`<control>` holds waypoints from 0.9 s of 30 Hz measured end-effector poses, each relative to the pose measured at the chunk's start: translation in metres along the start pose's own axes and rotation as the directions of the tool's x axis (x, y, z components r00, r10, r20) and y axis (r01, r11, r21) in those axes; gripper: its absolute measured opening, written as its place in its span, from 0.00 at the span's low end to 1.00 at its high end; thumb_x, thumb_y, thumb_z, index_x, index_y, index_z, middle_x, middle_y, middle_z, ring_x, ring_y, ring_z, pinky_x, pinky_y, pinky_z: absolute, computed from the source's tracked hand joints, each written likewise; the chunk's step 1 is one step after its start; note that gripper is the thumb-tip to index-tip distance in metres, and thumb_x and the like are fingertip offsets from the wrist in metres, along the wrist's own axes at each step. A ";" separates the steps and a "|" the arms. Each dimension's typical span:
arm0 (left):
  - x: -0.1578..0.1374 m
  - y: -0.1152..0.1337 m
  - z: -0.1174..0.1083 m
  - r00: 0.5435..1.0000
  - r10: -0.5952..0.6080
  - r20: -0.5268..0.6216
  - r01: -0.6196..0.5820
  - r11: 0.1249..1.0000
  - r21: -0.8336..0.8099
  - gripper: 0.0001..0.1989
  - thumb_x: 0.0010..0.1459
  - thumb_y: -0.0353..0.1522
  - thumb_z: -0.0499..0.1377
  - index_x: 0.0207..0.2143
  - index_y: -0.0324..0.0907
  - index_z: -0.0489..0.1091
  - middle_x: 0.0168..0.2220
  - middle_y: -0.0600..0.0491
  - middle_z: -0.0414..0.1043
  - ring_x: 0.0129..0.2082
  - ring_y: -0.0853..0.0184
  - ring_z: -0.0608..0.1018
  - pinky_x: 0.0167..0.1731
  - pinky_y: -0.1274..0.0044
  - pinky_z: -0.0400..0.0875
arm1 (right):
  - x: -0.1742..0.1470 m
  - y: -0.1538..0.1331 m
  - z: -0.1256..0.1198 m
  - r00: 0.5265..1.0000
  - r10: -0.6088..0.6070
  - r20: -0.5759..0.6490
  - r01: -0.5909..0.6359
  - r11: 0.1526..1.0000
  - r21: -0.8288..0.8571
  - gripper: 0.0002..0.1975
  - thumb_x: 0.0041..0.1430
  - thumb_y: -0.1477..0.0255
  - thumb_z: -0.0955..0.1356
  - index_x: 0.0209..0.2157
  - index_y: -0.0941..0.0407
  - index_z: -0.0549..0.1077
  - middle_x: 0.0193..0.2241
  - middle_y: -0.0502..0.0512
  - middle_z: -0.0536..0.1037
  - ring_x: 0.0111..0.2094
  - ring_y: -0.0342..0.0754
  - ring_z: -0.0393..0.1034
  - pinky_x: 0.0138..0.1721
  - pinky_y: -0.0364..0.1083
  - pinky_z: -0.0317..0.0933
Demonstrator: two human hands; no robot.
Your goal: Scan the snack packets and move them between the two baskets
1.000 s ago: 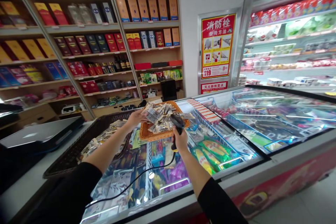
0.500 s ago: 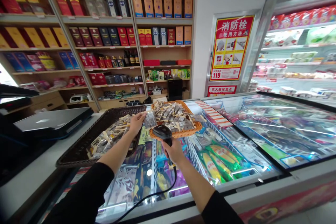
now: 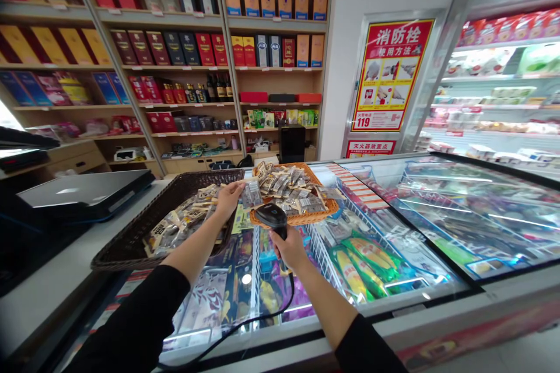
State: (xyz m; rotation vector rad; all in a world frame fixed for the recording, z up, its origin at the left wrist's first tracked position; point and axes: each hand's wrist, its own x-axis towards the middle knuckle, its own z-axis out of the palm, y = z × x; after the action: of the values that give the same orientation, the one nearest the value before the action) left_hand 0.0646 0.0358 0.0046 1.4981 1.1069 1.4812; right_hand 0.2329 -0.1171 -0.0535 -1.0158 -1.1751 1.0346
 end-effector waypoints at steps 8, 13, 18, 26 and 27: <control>-0.002 0.020 -0.031 0.956 0.234 -0.175 -0.182 0.945 0.271 0.17 0.54 0.42 0.54 0.37 0.40 0.75 0.30 0.52 0.76 0.29 0.67 0.74 0.30 0.79 0.66 | 0.005 0.005 -0.009 0.999 0.022 -0.037 -0.015 0.984 0.180 0.18 0.48 0.56 0.70 0.29 0.56 0.67 0.14 0.43 0.66 0.11 0.39 0.57 0.11 0.39 0.52; -0.014 0.031 -0.092 0.966 0.101 -0.240 0.098 0.711 0.696 0.10 0.49 0.36 0.60 0.32 0.42 0.78 0.28 0.48 0.76 0.30 0.60 0.76 0.30 0.75 0.65 | 0.010 0.008 -0.013 0.983 0.090 -0.157 -0.046 0.964 0.261 0.20 0.45 0.55 0.71 0.29 0.56 0.66 0.14 0.43 0.67 0.10 0.39 0.58 0.11 0.39 0.53; -0.032 0.041 -0.097 0.950 0.177 -0.258 0.136 0.508 0.850 0.19 0.45 0.30 0.62 0.44 0.43 0.76 0.45 0.41 0.73 0.44 0.52 0.75 0.40 0.69 0.67 | 0.015 0.000 -0.020 0.974 0.085 -0.208 -0.021 0.956 0.293 0.22 0.42 0.55 0.72 0.30 0.56 0.67 0.14 0.43 0.67 0.11 0.40 0.59 0.11 0.40 0.53; -0.031 0.067 0.033 0.915 0.184 0.359 -0.399 0.547 0.736 0.13 0.54 0.31 0.57 0.41 0.44 0.77 0.45 0.48 0.75 0.48 0.59 0.74 0.51 0.72 0.66 | 0.034 -0.004 -0.071 0.916 -0.025 -0.401 0.144 0.952 0.269 0.18 0.45 0.57 0.71 0.32 0.55 0.68 0.14 0.45 0.67 0.11 0.42 0.59 0.12 0.43 0.52; -0.031 0.065 0.054 0.890 0.141 0.433 -0.434 0.551 0.713 0.13 0.54 0.32 0.58 0.42 0.44 0.77 0.46 0.48 0.75 0.48 0.59 0.74 0.51 0.72 0.65 | 0.034 -0.002 -0.073 0.918 -0.031 -0.394 0.144 0.955 0.259 0.17 0.45 0.57 0.71 0.32 0.55 0.68 0.14 0.45 0.67 0.11 0.43 0.59 0.12 0.43 0.52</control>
State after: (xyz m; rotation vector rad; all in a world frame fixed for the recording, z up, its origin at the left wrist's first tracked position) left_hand 0.1243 -0.0125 0.0518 2.5702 1.4467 0.8393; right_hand 0.3085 -0.0898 -0.0526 -0.8789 -0.7169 0.8514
